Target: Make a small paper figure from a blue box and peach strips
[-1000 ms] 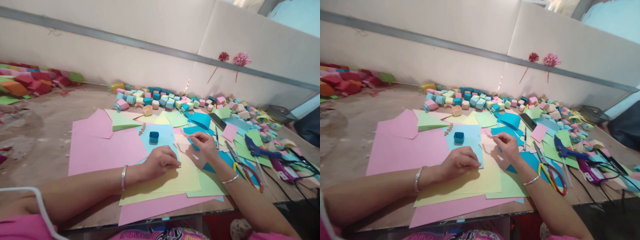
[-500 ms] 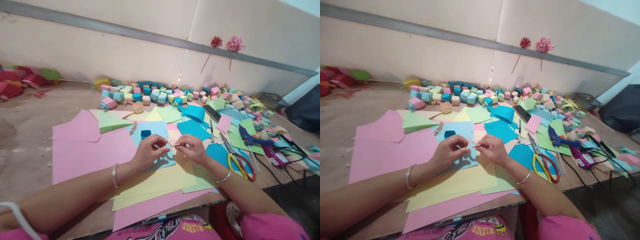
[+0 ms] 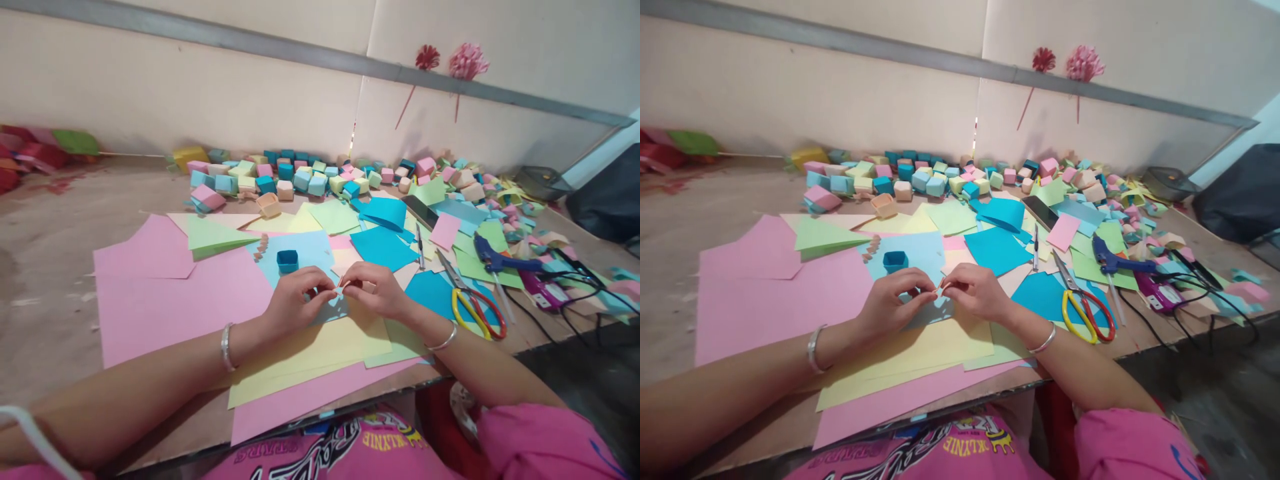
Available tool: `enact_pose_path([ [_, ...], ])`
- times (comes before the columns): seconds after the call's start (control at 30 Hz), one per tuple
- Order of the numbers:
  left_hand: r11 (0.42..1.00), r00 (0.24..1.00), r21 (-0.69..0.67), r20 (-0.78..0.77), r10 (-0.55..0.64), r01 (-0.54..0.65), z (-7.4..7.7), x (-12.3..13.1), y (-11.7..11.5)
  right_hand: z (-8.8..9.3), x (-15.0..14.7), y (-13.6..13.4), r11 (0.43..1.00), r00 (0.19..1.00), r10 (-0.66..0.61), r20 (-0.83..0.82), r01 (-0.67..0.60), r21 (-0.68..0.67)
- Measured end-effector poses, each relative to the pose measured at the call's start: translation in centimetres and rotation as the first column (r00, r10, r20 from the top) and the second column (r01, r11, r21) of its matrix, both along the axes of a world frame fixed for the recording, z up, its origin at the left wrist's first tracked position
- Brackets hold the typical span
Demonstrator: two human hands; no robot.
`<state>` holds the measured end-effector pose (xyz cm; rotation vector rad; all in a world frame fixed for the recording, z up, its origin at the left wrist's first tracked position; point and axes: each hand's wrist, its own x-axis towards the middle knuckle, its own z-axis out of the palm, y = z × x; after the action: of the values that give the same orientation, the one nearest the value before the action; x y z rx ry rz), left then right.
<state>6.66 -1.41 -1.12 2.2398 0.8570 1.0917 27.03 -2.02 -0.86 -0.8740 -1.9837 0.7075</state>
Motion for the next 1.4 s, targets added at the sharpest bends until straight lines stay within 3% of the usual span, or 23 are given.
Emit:
enact_pose_path([
  [0.23,0.999,1.0,0.049,0.003,0.017,-0.017,0.1,0.0,0.1,0.0,0.1,0.0,0.996,0.995,-0.094,-0.016,0.093,-0.011],
  [0.57,0.991,0.989,-0.122,0.136,0.065,-0.048,-0.7,0.0,0.3,0.3,0.2,-0.2,0.971,0.979,-0.177,-0.103,0.157,-0.178],
  [0.63,0.996,0.986,-0.074,0.159,0.051,-0.04,-0.7,-0.1,0.3,0.3,0.0,-0.2,0.956,0.972,-0.19,-0.139,0.15,-0.252],
  [0.7,0.998,0.991,0.057,0.132,0.008,-0.016,-0.6,-0.3,0.4,0.3,-0.2,-0.3,0.934,0.961,-0.196,-0.196,0.122,-0.334],
  [0.77,0.981,0.997,0.196,0.076,-0.02,0.004,-0.5,-0.5,0.5,0.2,-0.5,-0.4,0.91,0.946,-0.193,-0.26,0.074,-0.407],
  [0.87,0.956,0.999,0.292,0.03,-0.017,0.008,-0.4,-0.7,0.8,0.2,-0.9,-0.6,0.882,0.921,-0.191,-0.341,0.009,-0.471],
  [1.1,0.937,0.998,0.344,-0.031,-0.054,0.061,-0.2,-0.8,0.9,0.5,-1.0,-0.7,0.886,0.925,-0.096,-0.367,-0.088,-0.455],
  [1.4,0.944,0.994,0.321,-0.103,-0.047,0.078,-0.4,-0.8,1.2,0.4,0.1,-0.2,0.832,0.972,-0.074,-0.224,-0.063,-0.551],
])
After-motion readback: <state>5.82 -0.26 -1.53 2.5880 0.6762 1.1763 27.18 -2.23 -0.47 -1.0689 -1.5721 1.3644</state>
